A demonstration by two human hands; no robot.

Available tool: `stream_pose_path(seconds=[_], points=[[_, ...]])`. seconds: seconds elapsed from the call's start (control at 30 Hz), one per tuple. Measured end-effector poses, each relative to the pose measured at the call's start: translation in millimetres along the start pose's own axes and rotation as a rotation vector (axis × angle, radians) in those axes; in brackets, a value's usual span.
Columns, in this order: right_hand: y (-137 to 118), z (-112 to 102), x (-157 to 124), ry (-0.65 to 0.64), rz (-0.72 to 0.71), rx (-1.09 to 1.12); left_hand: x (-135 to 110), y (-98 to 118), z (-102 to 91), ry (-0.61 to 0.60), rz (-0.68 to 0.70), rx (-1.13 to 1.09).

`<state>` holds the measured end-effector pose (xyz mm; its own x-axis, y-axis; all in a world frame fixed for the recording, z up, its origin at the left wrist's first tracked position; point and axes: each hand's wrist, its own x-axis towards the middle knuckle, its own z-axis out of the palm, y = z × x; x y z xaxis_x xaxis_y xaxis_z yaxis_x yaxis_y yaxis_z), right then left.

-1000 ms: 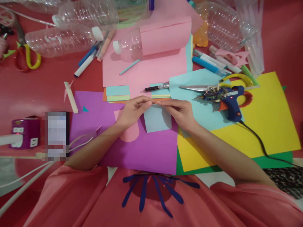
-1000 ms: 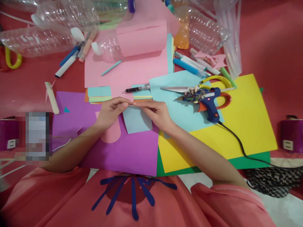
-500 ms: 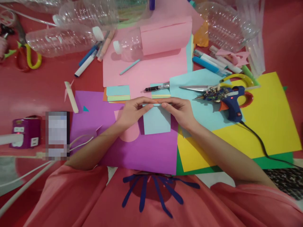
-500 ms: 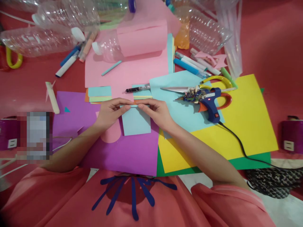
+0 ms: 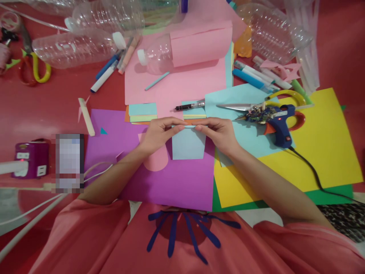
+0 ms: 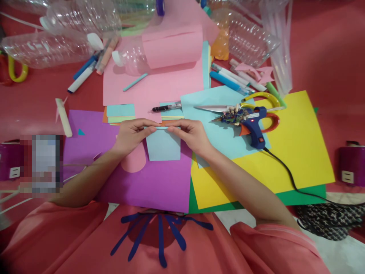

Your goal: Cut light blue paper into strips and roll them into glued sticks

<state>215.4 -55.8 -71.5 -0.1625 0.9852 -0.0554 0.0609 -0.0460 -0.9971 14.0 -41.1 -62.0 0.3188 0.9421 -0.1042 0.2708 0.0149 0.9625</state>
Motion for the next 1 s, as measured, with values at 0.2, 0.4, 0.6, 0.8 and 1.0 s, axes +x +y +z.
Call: stream_pose_path(seconds=[0.2,0.4,0.6,0.8,1.0], points=[[1.0,-2.1,0.5,-0.009,0.009,-0.044,0.9,-0.2,-2.1,-0.009,-0.016,-0.013],[2.4,-2.5,-0.4,-0.031,0.005,-0.077,0.4,1.8,-2.5,-0.025,-0.025,0.007],[1.9,-1.6,-2.6,-0.062,-0.025,-0.083,-1.9,2.4,0.6,-0.051,-0.034,0.077],[2.6,-1.7,-2.5,-0.088,-0.01,-0.079,-2.1,-0.3,1.6,-0.024,-0.018,0.089],[0.6,-1.1,-0.6,-0.028,-0.002,-0.011,-0.3,2.0,-0.2,0.017,-0.044,-0.007]])
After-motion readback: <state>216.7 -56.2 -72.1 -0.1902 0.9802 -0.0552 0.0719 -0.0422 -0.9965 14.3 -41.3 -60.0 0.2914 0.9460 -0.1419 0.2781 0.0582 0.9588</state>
